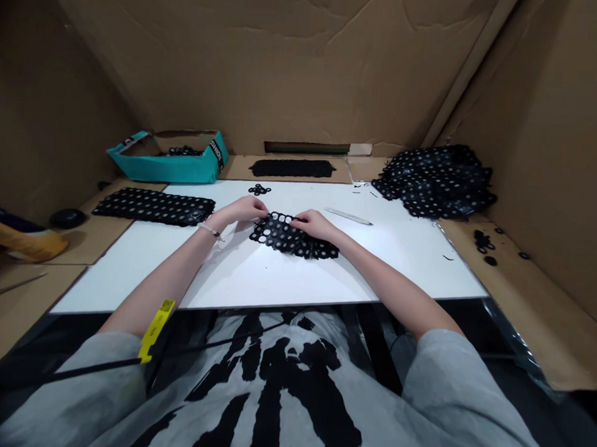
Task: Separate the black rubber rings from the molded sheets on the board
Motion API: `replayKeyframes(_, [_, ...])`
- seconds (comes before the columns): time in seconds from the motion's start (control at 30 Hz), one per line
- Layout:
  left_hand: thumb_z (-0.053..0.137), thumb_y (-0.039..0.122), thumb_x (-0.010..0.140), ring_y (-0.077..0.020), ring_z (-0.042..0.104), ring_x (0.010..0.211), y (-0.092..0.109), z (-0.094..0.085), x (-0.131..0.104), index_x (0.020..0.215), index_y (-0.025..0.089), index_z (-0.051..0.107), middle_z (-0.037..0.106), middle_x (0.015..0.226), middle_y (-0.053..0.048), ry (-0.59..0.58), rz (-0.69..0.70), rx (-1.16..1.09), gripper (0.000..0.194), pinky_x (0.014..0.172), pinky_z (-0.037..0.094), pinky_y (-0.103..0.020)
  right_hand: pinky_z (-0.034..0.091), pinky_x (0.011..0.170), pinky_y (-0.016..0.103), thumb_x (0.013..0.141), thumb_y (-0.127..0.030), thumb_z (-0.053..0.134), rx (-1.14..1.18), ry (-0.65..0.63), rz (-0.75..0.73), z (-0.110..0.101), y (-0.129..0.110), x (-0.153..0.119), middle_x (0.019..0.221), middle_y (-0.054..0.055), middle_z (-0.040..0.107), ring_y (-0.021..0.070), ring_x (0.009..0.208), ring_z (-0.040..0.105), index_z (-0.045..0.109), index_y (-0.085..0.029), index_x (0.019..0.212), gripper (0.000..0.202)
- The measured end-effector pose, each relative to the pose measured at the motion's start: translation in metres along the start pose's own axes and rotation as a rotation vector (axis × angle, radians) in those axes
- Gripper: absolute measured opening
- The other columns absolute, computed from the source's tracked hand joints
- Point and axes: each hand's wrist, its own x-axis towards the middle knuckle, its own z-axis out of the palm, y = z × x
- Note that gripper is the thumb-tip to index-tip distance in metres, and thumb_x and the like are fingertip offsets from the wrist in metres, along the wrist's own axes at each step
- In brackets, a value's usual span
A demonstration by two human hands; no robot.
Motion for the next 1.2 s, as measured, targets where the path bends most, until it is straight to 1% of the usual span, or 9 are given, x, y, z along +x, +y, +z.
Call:
replayKeyframes(0.17, [0.065, 0.029, 0.07, -0.0228, 0.061, 0.069, 0.012, 0.017, -0.01, 0.062, 0.018, 0.07, 0.07, 0.068, -0.01, 0.181, 0.011, 0.106, 0.014, 0.064, 0.041, -0.03, 0.03, 0.065, 0.029, 0.081, -0.062, 0.054, -0.012, 0.009, 0.0, 0.0, 0.0, 0.0, 0.063, -0.002, 0.047, 0.0139, 0.065, 0.04, 0.05, -0.018, 0.064, 0.047])
replayKeyframes(0.3, [0.066, 0.025, 0.07, -0.022, 0.061, 0.068, 0.012, 0.022, -0.009, 0.062, 0.018, 0.07, 0.069, 0.067, -0.008, 0.178, 0.004, 0.017, 0.012, 0.063, 0.04, -0.03, 0.031, 0.065, 0.029, 0.082, -0.062, 0.053, -0.014, 0.007, -0.004, 0.0, 0.001, 0.0, 0.063, -0.001, 0.048, 0.0142, 0.066, 0.04, 0.051, -0.018, 0.064, 0.047])
replayKeyframes(0.43, [0.071, 0.023, 0.069, -0.0176, 0.054, 0.057, 0.002, 0.017, -0.001, 0.056, 0.018, 0.066, 0.062, 0.058, -0.005, 0.144, -0.073, -0.183, 0.015, 0.057, 0.037, -0.03, 0.031, 0.065, 0.029, 0.082, -0.059, 0.053, -0.016, 0.021, -0.006, 0.001, 0.004, 0.001, 0.064, -0.001, 0.047, 0.0141, 0.066, 0.04, 0.051, -0.018, 0.065, 0.045])
replayKeyframes(0.57, [0.073, 0.019, 0.07, -0.0112, 0.042, 0.047, -0.014, 0.007, 0.012, 0.055, 0.017, 0.058, 0.051, 0.051, -0.002, 0.089, -0.147, -0.565, 0.021, 0.048, 0.029, -0.026, 0.031, 0.065, 0.029, 0.082, -0.059, 0.052, -0.012, 0.047, 0.018, 0.003, 0.005, 0.003, 0.063, -0.001, 0.046, 0.014, 0.066, 0.039, 0.053, -0.017, 0.065, 0.044])
replayKeyframes(0.67, [0.073, 0.015, 0.071, -0.0082, 0.04, 0.047, -0.023, -0.001, 0.021, 0.059, 0.015, 0.057, 0.052, 0.054, -0.002, 0.106, -0.216, -0.828, 0.02, 0.046, 0.029, -0.022, 0.029, 0.064, 0.029, 0.081, -0.059, 0.051, -0.02, 0.072, 0.045, 0.004, 0.004, 0.005, 0.061, -0.002, 0.043, 0.0135, 0.065, 0.038, 0.052, -0.018, 0.064, 0.045])
replayKeyframes(0.73, [0.073, 0.014, 0.071, -0.0073, 0.042, 0.048, -0.025, -0.004, 0.023, 0.062, 0.014, 0.057, 0.054, 0.057, -0.003, 0.134, -0.248, -0.898, 0.018, 0.047, 0.032, -0.021, 0.03, 0.064, 0.029, 0.081, -0.059, 0.051, -0.025, 0.085, 0.056, 0.005, 0.003, 0.006, 0.061, -0.002, 0.044, 0.0136, 0.065, 0.038, 0.053, -0.017, 0.065, 0.044])
replayKeyframes(0.8, [0.072, 0.015, 0.072, -0.0071, 0.043, 0.049, -0.026, -0.005, 0.022, 0.062, 0.013, 0.058, 0.055, 0.058, -0.003, 0.146, -0.224, -0.882, 0.018, 0.048, 0.032, -0.021, 0.031, 0.065, 0.029, 0.081, -0.059, 0.05, -0.03, 0.088, 0.059, 0.005, 0.003, 0.006, 0.061, -0.002, 0.045, 0.0139, 0.065, 0.039, 0.054, -0.017, 0.066, 0.044])
replayKeyframes(0.97, [0.069, 0.02, 0.076, -0.009, 0.046, 0.052, -0.018, 0.005, 0.014, 0.059, 0.015, 0.059, 0.056, 0.06, -0.003, 0.125, -0.032, -0.721, 0.021, 0.049, 0.032, -0.023, 0.029, 0.064, 0.029, 0.081, -0.06, 0.051, -0.019, 0.063, 0.039, 0.003, 0.003, 0.003, 0.06, -0.002, 0.042, 0.0133, 0.064, 0.037, 0.051, -0.018, 0.064, 0.046])
replayKeyframes(1.2, [0.066, 0.022, 0.081, -0.011, 0.05, 0.056, 0.001, 0.02, 0.01, 0.074, 0.017, 0.058, 0.054, 0.063, 0.0, 0.221, 0.005, -0.691, 0.012, 0.057, 0.042, -0.025, 0.031, 0.063, 0.029, 0.081, -0.067, 0.052, 0.018, 0.048, 0.032, 0.001, -0.003, 0.0, 0.063, -0.002, 0.046, 0.0137, 0.066, 0.039, 0.051, -0.018, 0.065, 0.052])
